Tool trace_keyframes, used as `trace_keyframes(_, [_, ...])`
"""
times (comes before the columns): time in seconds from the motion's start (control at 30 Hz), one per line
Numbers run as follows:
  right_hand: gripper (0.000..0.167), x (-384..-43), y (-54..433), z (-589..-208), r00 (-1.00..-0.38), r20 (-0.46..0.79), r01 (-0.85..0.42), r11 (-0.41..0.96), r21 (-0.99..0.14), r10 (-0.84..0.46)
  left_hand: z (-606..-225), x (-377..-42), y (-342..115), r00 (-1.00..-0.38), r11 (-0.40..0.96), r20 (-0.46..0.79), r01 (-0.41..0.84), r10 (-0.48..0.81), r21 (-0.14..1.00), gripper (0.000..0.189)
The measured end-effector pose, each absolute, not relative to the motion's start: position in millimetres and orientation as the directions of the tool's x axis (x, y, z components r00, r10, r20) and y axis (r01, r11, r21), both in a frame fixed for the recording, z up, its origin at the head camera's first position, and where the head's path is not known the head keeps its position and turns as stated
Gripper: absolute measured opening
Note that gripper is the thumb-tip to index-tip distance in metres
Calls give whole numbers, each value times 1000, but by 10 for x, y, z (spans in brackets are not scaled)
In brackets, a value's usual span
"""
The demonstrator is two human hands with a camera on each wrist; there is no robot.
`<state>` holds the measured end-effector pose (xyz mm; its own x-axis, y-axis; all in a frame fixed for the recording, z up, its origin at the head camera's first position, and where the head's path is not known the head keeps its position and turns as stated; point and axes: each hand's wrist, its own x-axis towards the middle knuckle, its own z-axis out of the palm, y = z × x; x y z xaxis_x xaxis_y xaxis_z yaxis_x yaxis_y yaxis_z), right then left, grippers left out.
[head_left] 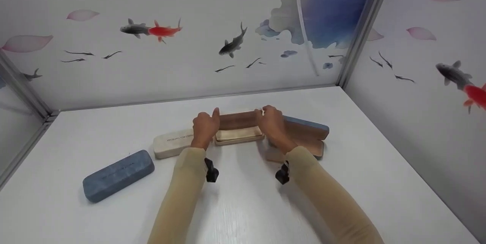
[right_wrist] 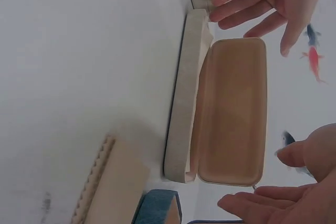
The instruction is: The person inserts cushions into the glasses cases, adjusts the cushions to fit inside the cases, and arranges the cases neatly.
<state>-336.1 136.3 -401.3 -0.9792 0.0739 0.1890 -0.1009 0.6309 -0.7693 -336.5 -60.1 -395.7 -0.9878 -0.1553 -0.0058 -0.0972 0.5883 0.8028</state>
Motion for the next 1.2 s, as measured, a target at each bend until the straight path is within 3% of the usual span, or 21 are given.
trace_keyframes(0.2, [64, -3402, 1338, -3992, -999, -36, 39, 568, -822, 16, -4026, -3386, -568, -984, 555, -54, -142, -172, 819, 56])
trace_keyframes(0.37, [72, -3441, 1320, -4043, -992, -124, 110, 558, -823, 13, -4050, -3391, -550, -982, 549, -72, -157, -172, 821, 57])
trace_keyframes(0.5, [68, -3474, 1329, -4077, -991, -130, 124, 544, -830, 27, -4047, -3408, -550, -984, 550, -79, -157, -162, 820, 67])
trace_keyframes(0.67, [57, -3505, 1354, -4084, -990, -137, 138, 490, -861, 38, -4047, -3424, -557, -987, 567, -51, -130, -154, 813, 63])
trace_keyframes(0.93, [56, -3516, 1368, -4080, -992, -108, 125, 482, -867, 64, -3966, -3421, -587, -978, 498, -175, -208, -113, 842, 64])
trace_keyframes(1.2, [52, -3491, 1370, -4050, -991, -118, 133, 492, -860, 61, -3927, -3401, -584, -975, 476, -195, -223, -108, 851, 61])
